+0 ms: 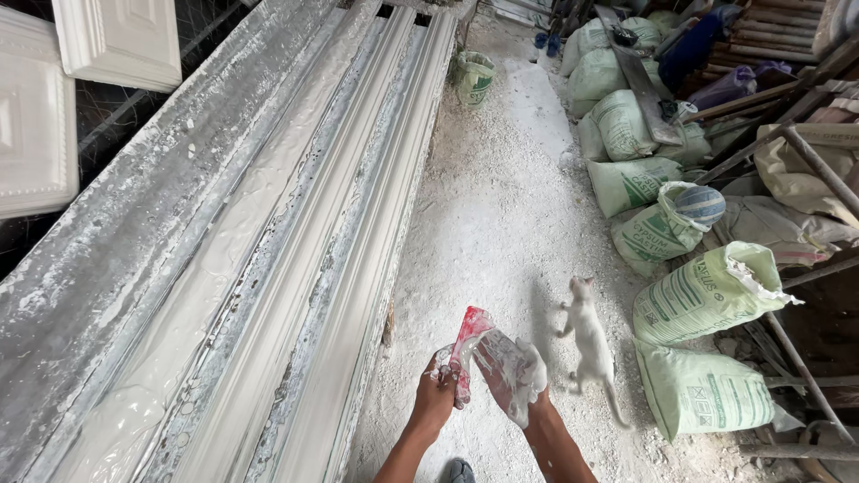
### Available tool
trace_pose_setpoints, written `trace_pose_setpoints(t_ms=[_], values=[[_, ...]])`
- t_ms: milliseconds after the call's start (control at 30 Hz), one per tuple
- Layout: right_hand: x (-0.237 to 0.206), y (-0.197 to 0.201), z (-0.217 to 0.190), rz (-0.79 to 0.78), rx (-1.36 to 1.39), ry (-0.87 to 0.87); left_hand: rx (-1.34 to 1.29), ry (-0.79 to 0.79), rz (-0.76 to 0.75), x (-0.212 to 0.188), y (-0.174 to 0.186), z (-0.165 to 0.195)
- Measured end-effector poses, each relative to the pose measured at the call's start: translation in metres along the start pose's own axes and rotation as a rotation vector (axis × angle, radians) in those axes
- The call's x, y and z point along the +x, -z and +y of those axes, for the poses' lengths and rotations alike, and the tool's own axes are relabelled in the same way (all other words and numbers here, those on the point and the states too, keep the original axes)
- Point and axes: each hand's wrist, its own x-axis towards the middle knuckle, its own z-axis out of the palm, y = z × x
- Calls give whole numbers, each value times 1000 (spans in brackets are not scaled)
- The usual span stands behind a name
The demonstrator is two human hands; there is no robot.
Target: The person mixes a white plaster slurry in a bowl, pours it along decorative gypsum molding pieces laid on a workbench, spreads it over the surface by hand, and uses a small pink scraper to smooth and fill the moldings.
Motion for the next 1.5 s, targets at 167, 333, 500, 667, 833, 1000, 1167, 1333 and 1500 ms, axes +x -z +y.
trace_pose_setpoints(t_ms=[167, 333, 500, 667, 833, 1000, 1167, 1333, 1500], values=[[13, 20, 7, -192, 99, 91, 10, 24, -3, -11, -11, -5], [20, 12, 8, -427, 142, 12, -134, -4, -78, -23, -17, -21], [25, -26, 0, -270, 168, 72, 3, -169, -79, -26, -14, -21], [27, -39, -12, -394, 94, 76, -164, -97, -224, -42, -12, 5], [25, -36, -26, -221, -43, 46, -91, 22, -99, -52, 2, 44], [12, -33, -15, -126, -411, 161, -168, -64, 97, -49, 18, 69], [3, -33, 10, -302, -204, 255, -123, -156, 169, -46, 3, 72], [5, -33, -3, -263, 115, -39, -233, -229, 126, -43, -22, 70], [-7, -41, -24, -304, 182, -122, -12, -291, 198, -38, -17, 73]])
